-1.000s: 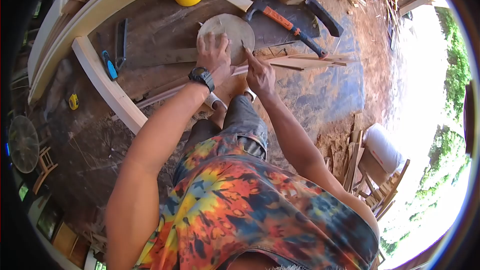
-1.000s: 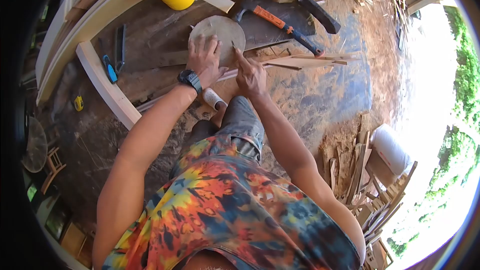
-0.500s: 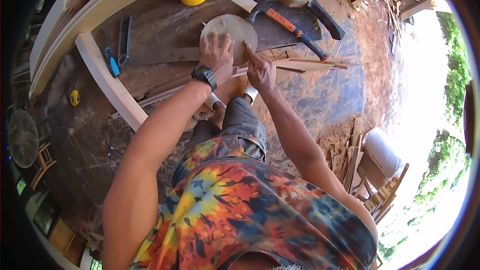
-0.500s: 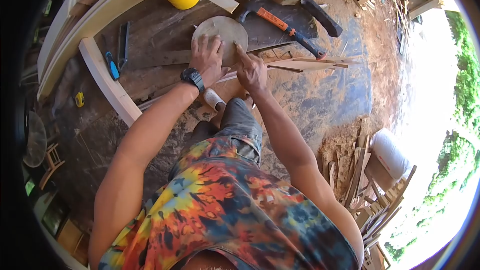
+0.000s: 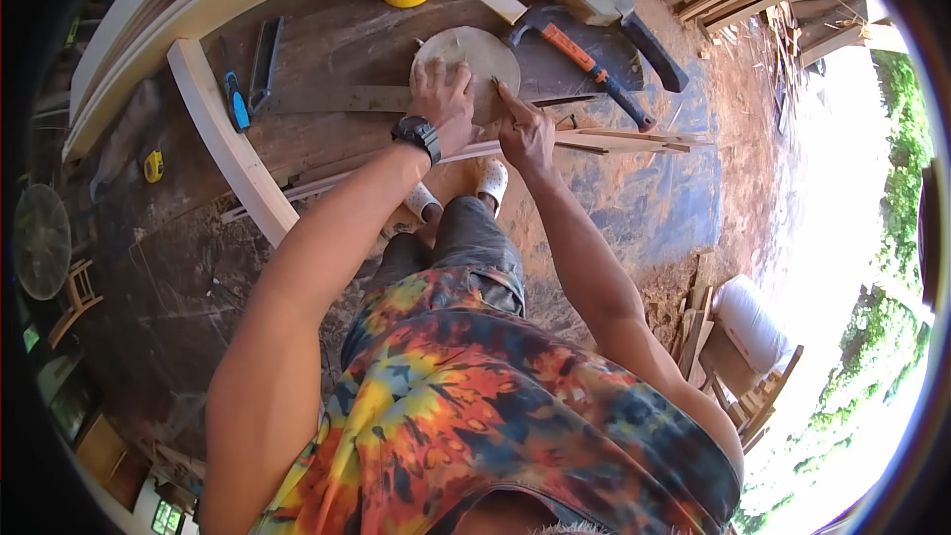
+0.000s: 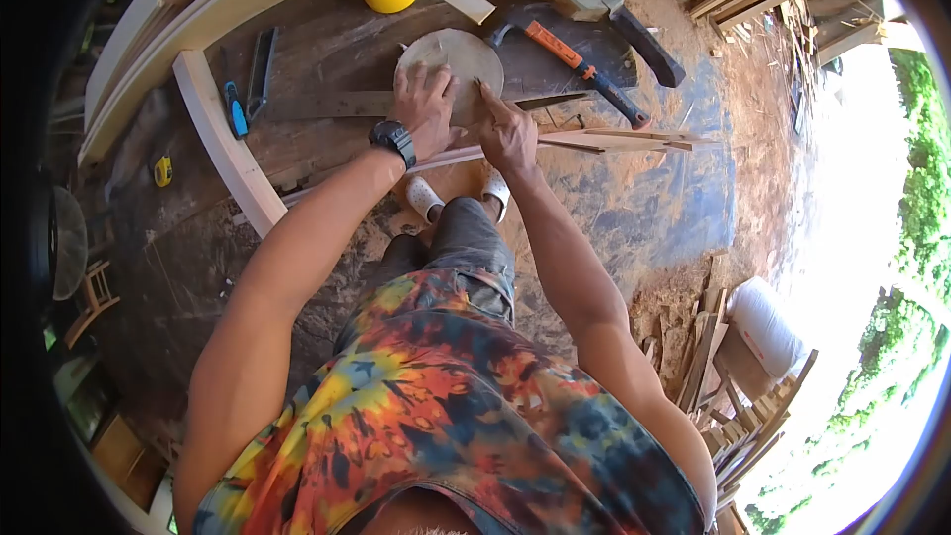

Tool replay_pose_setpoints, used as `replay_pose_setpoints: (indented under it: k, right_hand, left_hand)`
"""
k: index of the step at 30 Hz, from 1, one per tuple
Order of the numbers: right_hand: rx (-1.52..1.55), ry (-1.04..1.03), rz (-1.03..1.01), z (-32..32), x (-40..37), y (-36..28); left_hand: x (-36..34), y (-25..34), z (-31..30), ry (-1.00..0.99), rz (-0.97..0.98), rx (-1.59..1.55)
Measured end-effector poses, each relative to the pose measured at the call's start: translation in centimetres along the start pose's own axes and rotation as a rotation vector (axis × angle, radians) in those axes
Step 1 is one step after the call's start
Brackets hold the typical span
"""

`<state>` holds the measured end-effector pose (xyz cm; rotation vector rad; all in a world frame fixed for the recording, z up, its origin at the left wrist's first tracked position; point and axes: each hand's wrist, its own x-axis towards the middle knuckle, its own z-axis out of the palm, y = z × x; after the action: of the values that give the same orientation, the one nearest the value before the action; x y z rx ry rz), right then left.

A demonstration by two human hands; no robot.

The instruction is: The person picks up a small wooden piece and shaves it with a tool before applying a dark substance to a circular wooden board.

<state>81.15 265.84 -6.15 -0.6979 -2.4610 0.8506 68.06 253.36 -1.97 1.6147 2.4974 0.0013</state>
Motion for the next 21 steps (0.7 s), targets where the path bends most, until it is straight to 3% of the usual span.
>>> replay_pose_setpoints:
  k: [1, 3, 4, 5, 7, 8, 10, 11, 13, 14, 18, 21]
  right_hand:
    - [0.0, 0.014, -0.01, -0.1, -0.1, 0.1]
    - [0.422, -0.011, 0.275, -0.5, -1.1, -0.1]
    - [0.575, -0.154, 0.436, -2.0, -1.5, -0.8]
    - [0.96, -0.202, 0.47, -3.2, -1.9, -1.6]
    - [1.367, -0.248, 0.686, -6.4, -2.5, -4.7]
    - [1.364, -0.257, 0.679, -8.0, -2.7, -6.0]
    - [1.742, -0.528, 0.724, -11.0, -3.3, -8.0]
    - [1.741, -0.545, 0.727, -12.0, -3.7, -8.7]
    - [1.865, -0.714, 0.756, -13.4, -4.1, -10.0]
    - [1.851, -0.754, 0.751, -14.2, -4.2, -10.9]
    - [1.767, -0.917, 0.657, -16.2, -4.3, -12.9]
    - [1.654, -1.052, 0.57, -17.0, -4.5, -13.8]
  left_hand:
    - [0.5, -0.5, -0.8, -0.009, -0.006, -0.021]
    - [0.4, -1.0, -1.0, 0.013, -0.019, -0.036]
    - [0.3, -1.2, -0.9, 0.045, -0.048, -0.053]
    - [0.0, -1.2, -0.7, 0.069, -0.076, -0.074]
    - [-1.0, -0.8, -1.6, 0.185, -0.068, -0.131]
    - [-2.0, -0.2, -2.7, 0.297, -0.079, -0.255]
    - [-4.3, 1.2, -5.8, 0.446, -0.153, -0.579]
    - [-5.8, 2.1, -7.7, 0.449, -0.168, -0.577]
    - [-8.9, 3.5, -11.7, 0.259, -0.331, -1.725]
    - [-10.3, 4.9, -13.8, 0.388, -0.327, -1.716]
    - [-14.3, 7.5, -16.2, 0.564, -0.439, -1.512]
    - [-16.8, 9.3, -16.2, 0.656, -0.485, -1.533]
